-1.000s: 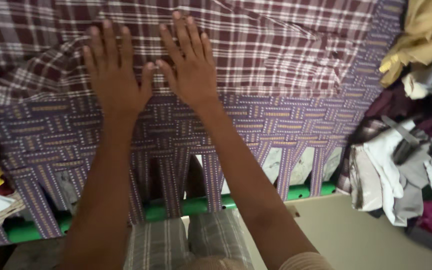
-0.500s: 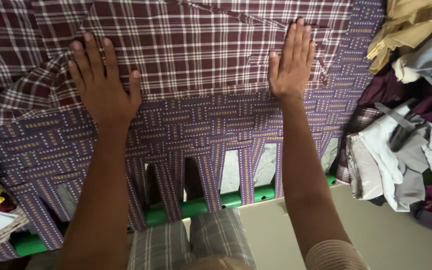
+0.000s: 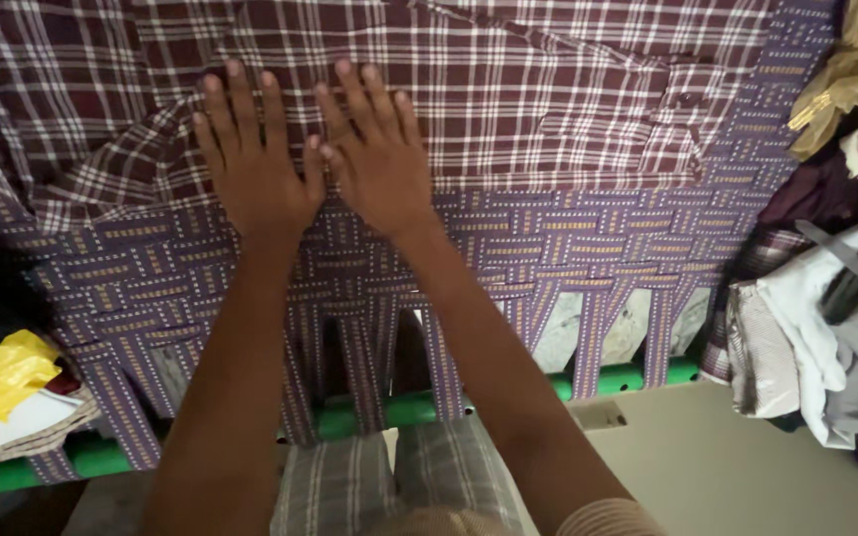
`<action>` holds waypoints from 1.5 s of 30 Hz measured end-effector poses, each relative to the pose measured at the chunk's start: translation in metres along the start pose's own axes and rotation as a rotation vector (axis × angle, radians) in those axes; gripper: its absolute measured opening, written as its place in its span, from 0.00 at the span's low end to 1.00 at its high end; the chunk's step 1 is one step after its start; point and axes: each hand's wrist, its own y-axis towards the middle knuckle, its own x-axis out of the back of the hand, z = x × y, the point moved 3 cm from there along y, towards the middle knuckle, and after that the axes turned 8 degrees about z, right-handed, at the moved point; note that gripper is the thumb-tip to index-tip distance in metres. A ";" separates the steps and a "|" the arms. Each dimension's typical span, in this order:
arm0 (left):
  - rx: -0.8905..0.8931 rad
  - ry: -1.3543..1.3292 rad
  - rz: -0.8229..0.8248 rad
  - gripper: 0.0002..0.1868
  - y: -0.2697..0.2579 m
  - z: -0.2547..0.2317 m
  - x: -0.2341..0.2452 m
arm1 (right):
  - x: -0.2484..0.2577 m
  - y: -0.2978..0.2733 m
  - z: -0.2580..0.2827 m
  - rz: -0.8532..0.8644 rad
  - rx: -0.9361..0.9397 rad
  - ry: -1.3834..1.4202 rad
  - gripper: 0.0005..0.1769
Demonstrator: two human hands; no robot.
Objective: The person smooths out a shirt, folds its sleeves and sides inward, and folds the shirt into a compact square by hand.
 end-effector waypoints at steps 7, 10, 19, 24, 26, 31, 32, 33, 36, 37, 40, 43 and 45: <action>-0.145 -0.035 0.049 0.37 -0.007 0.019 0.010 | 0.023 -0.004 -0.093 0.090 -0.290 0.028 0.44; -0.213 -0.097 0.081 0.35 -0.018 0.047 0.020 | 0.022 -0.015 -0.104 -0.073 -0.294 0.066 0.38; -0.156 -0.021 -0.068 0.33 -0.038 0.080 0.012 | 0.014 -0.015 -0.098 -0.109 -0.314 0.019 0.39; -0.185 -0.024 -0.144 0.34 -0.037 0.082 0.012 | 0.010 -0.012 -0.100 -0.045 -0.313 -0.049 0.39; -0.177 -0.048 -0.120 0.33 -0.037 0.081 0.012 | 0.007 -0.012 -0.103 -0.025 -0.317 -0.061 0.39; -0.118 -0.047 -0.180 0.29 -0.039 0.067 0.020 | 0.006 -0.012 -0.095 -0.057 -0.317 -0.128 0.37; -0.038 -0.001 -0.207 0.27 -0.039 0.057 0.020 | 0.007 -0.012 -0.090 -0.061 -0.301 -0.135 0.37; -0.023 -0.004 -0.215 0.27 -0.042 0.041 0.020 | 0.006 -0.012 -0.081 -0.048 -0.257 -0.092 0.40; 0.025 -0.242 -0.029 0.34 -0.046 -0.023 0.005 | -0.003 -0.020 -0.053 -0.057 -0.022 0.000 0.41; -0.086 -0.288 -0.075 0.33 -0.043 -0.047 0.001 | -0.003 -0.026 -0.048 -0.090 0.157 0.042 0.41; -0.165 -0.294 -0.086 0.34 -0.028 -0.067 -0.008 | -0.007 -0.038 -0.080 0.155 0.124 -0.062 0.39; -0.131 -0.215 -0.057 0.34 -0.032 -0.072 -0.016 | 0.000 -0.056 -0.147 0.069 -0.050 -0.043 0.38; -0.147 -0.169 -0.090 0.33 -0.024 -0.073 -0.015 | 0.005 -0.069 -0.194 0.058 -0.170 -0.091 0.39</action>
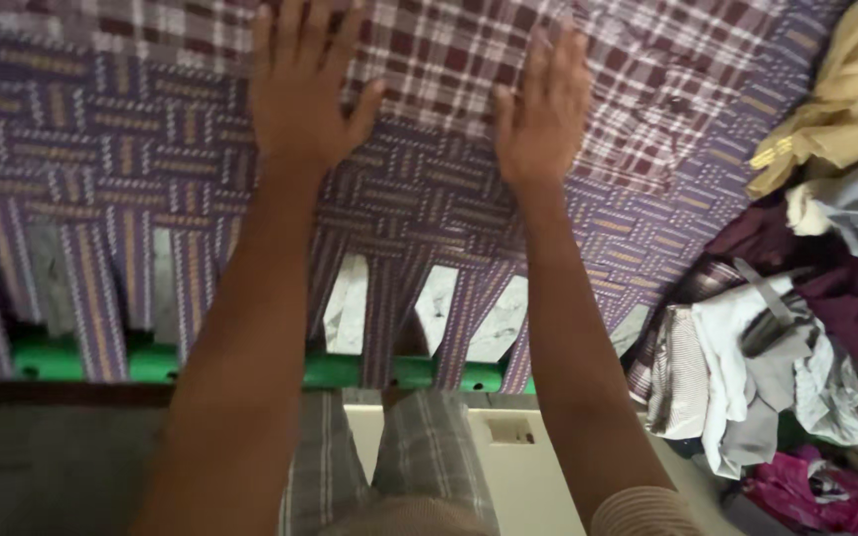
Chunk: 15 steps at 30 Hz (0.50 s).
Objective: The person smooths out a shirt, folds its sleeves and sides inward, and folds the shirt into a compact square by hand.
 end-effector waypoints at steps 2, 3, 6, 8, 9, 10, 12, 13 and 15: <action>0.070 -0.008 0.064 0.34 -0.003 0.002 -0.005 | -0.005 -0.009 -0.031 -0.007 -0.132 -0.044 0.41; 0.054 -0.009 0.065 0.34 -0.003 0.003 -0.006 | -0.005 -0.015 -0.040 -0.068 -0.170 -0.017 0.40; 0.026 0.033 -0.040 0.33 -0.001 0.006 -0.014 | -0.005 -0.024 -0.047 -0.127 -0.234 0.038 0.40; -0.034 0.145 -0.152 0.33 -0.003 0.009 -0.016 | -0.005 -0.018 -0.034 -0.124 -0.242 0.077 0.41; -0.031 0.148 -0.144 0.33 -0.005 0.012 -0.019 | -0.003 -0.018 -0.027 -0.169 -0.329 0.067 0.42; -0.039 0.132 -0.147 0.33 -0.003 0.010 -0.016 | -0.002 -0.018 -0.018 -0.214 -0.415 0.057 0.43; -0.033 0.121 -0.159 0.32 -0.001 0.007 -0.010 | -0.003 -0.006 0.009 -0.107 -0.494 -0.020 0.47; -0.020 0.100 -0.146 0.33 -0.001 0.009 -0.012 | -0.004 0.001 0.024 -0.007 -0.583 -0.099 0.52; -0.005 0.083 -0.132 0.33 -0.002 0.010 -0.016 | 0.006 0.007 0.073 -0.404 -0.278 0.155 0.51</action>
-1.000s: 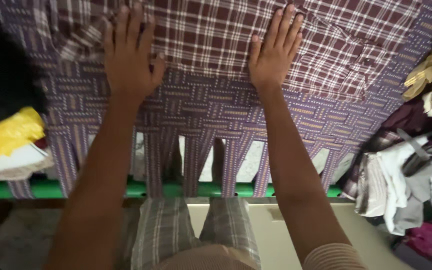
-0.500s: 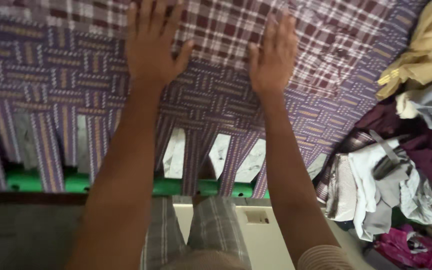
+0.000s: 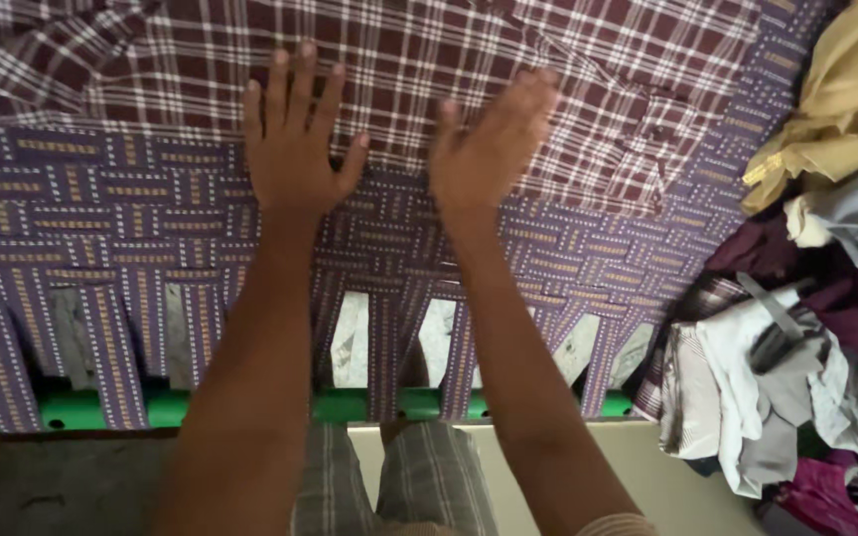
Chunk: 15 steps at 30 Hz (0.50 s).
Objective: The person smooths out a shirt, folds its sleeves and sides inward, and folds the shirt into a compact square by hand.
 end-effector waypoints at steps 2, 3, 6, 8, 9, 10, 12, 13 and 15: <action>0.069 -0.033 0.106 0.33 -0.001 0.003 -0.007 | -0.007 0.004 0.053 -0.035 0.144 0.137 0.45; 0.069 -0.030 0.105 0.33 -0.001 0.004 -0.008 | -0.017 0.010 0.072 0.251 0.211 -0.053 0.44; 0.094 0.040 0.064 0.31 -0.001 0.004 -0.008 | -0.018 0.033 0.098 0.414 0.427 -0.139 0.39; 0.094 -0.044 0.086 0.33 -0.002 0.004 -0.007 | -0.008 0.048 0.103 0.293 0.563 -0.033 0.36; 0.090 -0.046 0.088 0.33 -0.001 0.003 -0.006 | -0.007 0.059 0.094 0.448 0.542 -0.071 0.37; 0.093 -0.052 0.095 0.33 -0.001 0.004 -0.005 | -0.006 0.067 0.083 0.602 0.518 -0.107 0.38; 0.089 -0.059 0.102 0.33 0.000 0.004 -0.005 | 0.005 0.073 0.051 0.614 0.403 -0.120 0.40; 0.084 -0.040 0.085 0.33 0.001 0.003 -0.005 | 0.007 0.077 0.030 0.625 0.293 -0.133 0.42; 0.070 -0.025 0.069 0.34 0.001 0.003 -0.005 | 0.008 0.078 -0.010 0.547 0.227 -0.244 0.39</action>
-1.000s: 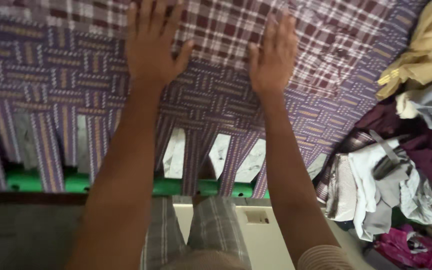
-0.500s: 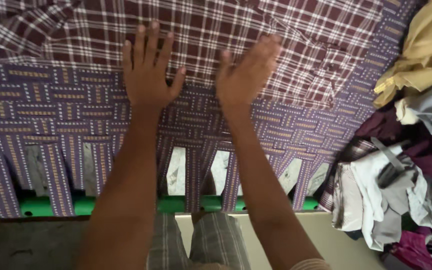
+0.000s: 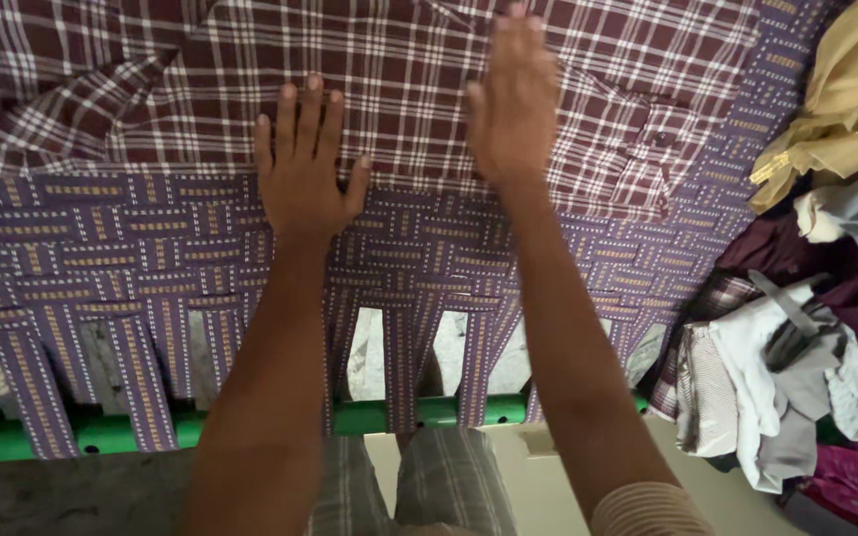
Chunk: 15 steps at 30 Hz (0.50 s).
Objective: The person smooths out a shirt, folds its sleeves and sides inward, and folds the shirt into a compact square by hand.
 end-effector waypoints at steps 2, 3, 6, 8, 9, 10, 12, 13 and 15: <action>0.022 0.000 0.045 0.34 -0.001 0.002 -0.002 | -0.013 -0.008 -0.041 -0.034 -0.145 -0.131 0.37; 0.016 0.001 0.045 0.34 -0.001 0.001 -0.002 | -0.019 -0.008 -0.054 -0.036 -0.150 -0.127 0.37; -0.002 -0.005 -0.011 0.33 -0.002 0.002 -0.003 | -0.035 -0.009 -0.075 -0.085 -0.342 -0.064 0.39; -0.033 0.023 -0.086 0.33 -0.001 0.003 -0.004 | -0.032 -0.018 -0.070 -0.399 -0.434 0.005 0.38; -0.032 0.023 -0.084 0.33 -0.002 0.003 -0.005 | -0.033 -0.024 -0.059 -0.397 -0.434 0.006 0.38; -0.023 0.017 -0.072 0.32 -0.002 0.003 -0.006 | -0.034 -0.034 -0.034 -0.470 -0.279 0.120 0.37; -0.014 0.011 -0.064 0.32 -0.002 0.002 -0.005 | -0.039 -0.052 0.020 -0.263 -0.108 0.280 0.42; -0.013 0.031 -0.028 0.33 -0.001 0.003 -0.004 | -0.047 -0.059 0.049 0.017 -0.092 0.322 0.47; -0.014 0.051 0.008 0.34 -0.001 0.001 -0.002 | -0.046 -0.076 0.100 0.017 0.250 0.041 0.39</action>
